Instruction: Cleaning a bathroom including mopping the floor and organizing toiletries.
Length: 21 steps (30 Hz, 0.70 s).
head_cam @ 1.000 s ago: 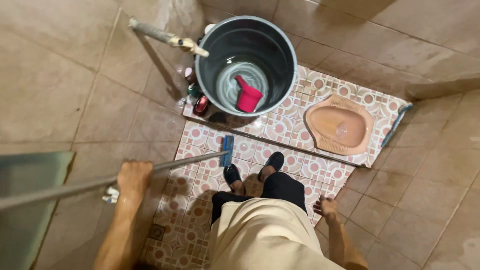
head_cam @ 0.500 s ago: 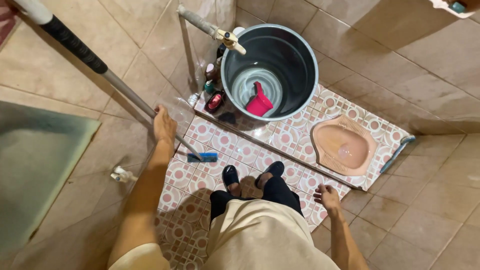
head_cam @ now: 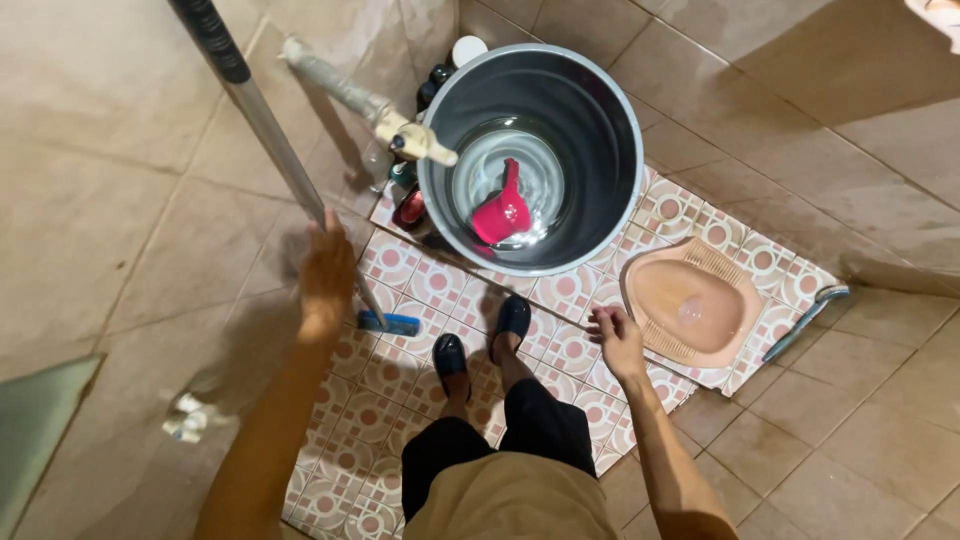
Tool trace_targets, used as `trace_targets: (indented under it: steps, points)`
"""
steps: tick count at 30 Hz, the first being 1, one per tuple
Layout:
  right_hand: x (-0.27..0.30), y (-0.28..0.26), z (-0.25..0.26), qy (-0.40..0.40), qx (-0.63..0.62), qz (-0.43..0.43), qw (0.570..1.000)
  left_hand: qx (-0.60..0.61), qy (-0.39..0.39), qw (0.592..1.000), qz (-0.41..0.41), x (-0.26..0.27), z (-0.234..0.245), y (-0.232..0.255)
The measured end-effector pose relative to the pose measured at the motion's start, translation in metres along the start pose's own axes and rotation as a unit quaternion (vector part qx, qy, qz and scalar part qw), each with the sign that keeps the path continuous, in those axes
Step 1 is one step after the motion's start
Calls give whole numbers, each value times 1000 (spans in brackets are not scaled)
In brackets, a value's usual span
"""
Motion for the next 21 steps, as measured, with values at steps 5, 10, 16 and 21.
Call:
trace_targets:
  steps: [5, 10, 16, 21]
  points:
    - [-134, -54, -75, -96, 94, 57, 989, 4, 73, 997, 40, -41, 94, -24]
    - [-309, -37, -158, -165, 416, 129, 885, 229, -62, 962, 139, -7, 6, 50]
    - [-432, 44, -237, -216, 674, 113, 698, 394, -272, 869, 123, 115, -100, 230]
    - [-476, 135, -252, -199, 753, 136, 612, 399, -505, 757, 110, 295, -185, 340]
Point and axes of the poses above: each hand's wrist, its own x-axis away from the middle knuckle, its own z-axis out of the back of the hand, y = z × x, the point moved 9 cm from there along -x, towards the middle knuckle, and after that the axes turned 1 degree about -y, right-handed, at the moved point
